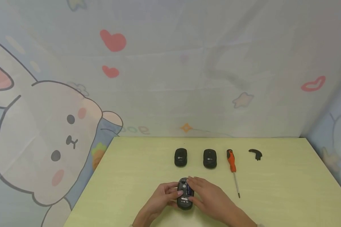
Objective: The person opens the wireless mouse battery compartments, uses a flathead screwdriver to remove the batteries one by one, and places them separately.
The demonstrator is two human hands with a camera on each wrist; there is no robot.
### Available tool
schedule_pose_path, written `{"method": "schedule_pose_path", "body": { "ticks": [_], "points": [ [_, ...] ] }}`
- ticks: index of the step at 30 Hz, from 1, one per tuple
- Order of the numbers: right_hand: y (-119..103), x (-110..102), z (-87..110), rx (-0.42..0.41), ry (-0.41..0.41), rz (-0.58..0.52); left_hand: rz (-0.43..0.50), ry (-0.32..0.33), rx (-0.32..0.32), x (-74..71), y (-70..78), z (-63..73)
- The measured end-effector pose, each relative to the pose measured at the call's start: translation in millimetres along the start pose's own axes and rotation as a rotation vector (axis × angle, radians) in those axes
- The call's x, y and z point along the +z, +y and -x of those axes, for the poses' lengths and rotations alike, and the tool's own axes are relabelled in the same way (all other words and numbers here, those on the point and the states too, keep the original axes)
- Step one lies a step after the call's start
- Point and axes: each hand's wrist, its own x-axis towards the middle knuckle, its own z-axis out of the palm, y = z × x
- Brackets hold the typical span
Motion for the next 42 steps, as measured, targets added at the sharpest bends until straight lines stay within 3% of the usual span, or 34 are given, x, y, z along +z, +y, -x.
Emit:
{"method": "schedule_pose_path", "body": {
  "ticks": [8, 14, 25, 32, 36, 42],
  "points": [
    [-2, 7, -0.3, -0.014, 0.035, 0.048, 0.0, 0.0, 0.022, -0.2, -0.8, 0.0],
    [-2, 8, -3.6, -0.017, 0.091, 0.025, -0.01, 0.025, 0.059, 0.2, -2.1, -2.5],
    [4, 16, -3.4, -0.039, 0.194, -0.004, -0.022, 0.041, 0.058, 0.9, -2.6, -3.2],
    [3, 21, -4.5, -0.107, 0.343, -0.055, -0.02, 0.056, 0.053, 1.6, -6.2, -3.4],
    [3, 23, -5.5, -0.067, 0.385, -0.115, -0.019, 0.055, 0.047, 2.1, -7.8, -3.9],
    [4, 24, -5.4, -0.008, 0.385, -0.202, -0.024, 0.051, 0.047, 2.0, -9.4, -4.4]
  ]
}}
